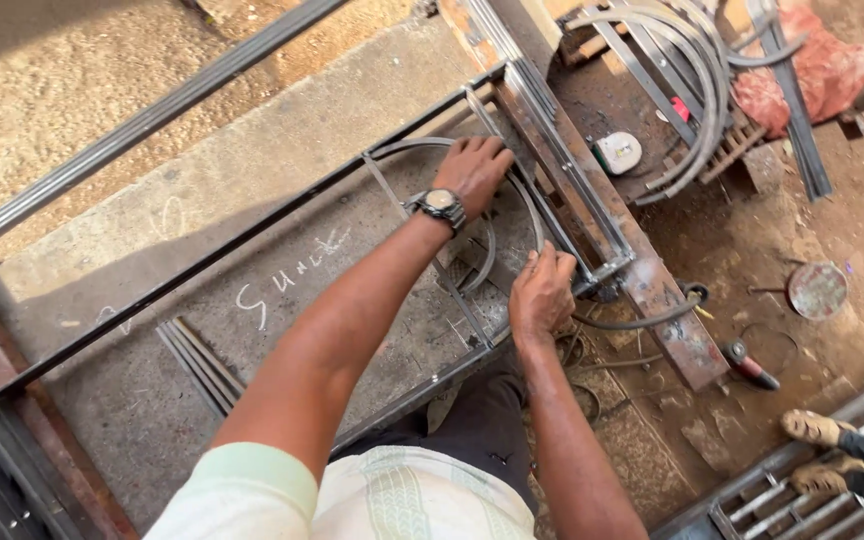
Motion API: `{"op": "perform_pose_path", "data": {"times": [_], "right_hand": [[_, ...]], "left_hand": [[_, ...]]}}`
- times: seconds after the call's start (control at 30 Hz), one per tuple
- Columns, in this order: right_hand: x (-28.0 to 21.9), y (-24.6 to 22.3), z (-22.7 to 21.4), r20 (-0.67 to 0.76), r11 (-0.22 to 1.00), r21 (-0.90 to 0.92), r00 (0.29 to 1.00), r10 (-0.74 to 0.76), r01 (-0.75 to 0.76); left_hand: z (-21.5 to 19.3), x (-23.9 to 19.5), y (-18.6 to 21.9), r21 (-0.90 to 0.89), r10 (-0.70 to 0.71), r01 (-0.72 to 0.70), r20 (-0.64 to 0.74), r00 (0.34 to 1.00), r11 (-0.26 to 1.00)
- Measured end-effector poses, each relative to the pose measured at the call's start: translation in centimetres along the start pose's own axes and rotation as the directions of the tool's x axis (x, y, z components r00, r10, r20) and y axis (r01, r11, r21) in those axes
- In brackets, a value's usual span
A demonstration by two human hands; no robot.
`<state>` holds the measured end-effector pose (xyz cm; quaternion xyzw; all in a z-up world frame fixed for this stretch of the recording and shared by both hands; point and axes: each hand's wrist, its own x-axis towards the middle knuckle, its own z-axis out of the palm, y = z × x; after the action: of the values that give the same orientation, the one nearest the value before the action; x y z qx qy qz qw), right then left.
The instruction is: Measuring and welding metal rods and decorative curved pieces into a gate frame.
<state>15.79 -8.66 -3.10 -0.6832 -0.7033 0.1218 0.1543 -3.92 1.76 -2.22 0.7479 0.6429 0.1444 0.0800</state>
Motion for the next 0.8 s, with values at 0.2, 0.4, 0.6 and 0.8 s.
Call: {"op": "perform_pose_path", "data": {"times": [0.2,0.4,0.6,0.8], "right_hand": [[0.0,-1.1,-1.1,0.003,0.999,-0.006,0.999,-0.048,0.048],[0.5,-0.7,-1.0,0.019,0.999,0.005,0.999,-0.044,0.044],[0.9,0.6,-0.7,0.111,0.998,0.054,0.993,-0.03,0.024],[0.9,1.2,0.1,0.087,0.998,0.029,0.995,-0.055,0.053]], "left_hand": [[0.2,0.1,-1.3,0.043,-0.016,0.018,-0.049,0.999,0.999],[-0.1,0.3,-2.7,0.033,-0.063,0.064,-0.007,0.998,0.997],[0.8,1.4,-3.6,0.083,0.046,-0.052,0.069,0.997,0.995],[0.6,1.9,-3.6,0.095,0.079,-0.083,0.053,0.995,0.992]]}}
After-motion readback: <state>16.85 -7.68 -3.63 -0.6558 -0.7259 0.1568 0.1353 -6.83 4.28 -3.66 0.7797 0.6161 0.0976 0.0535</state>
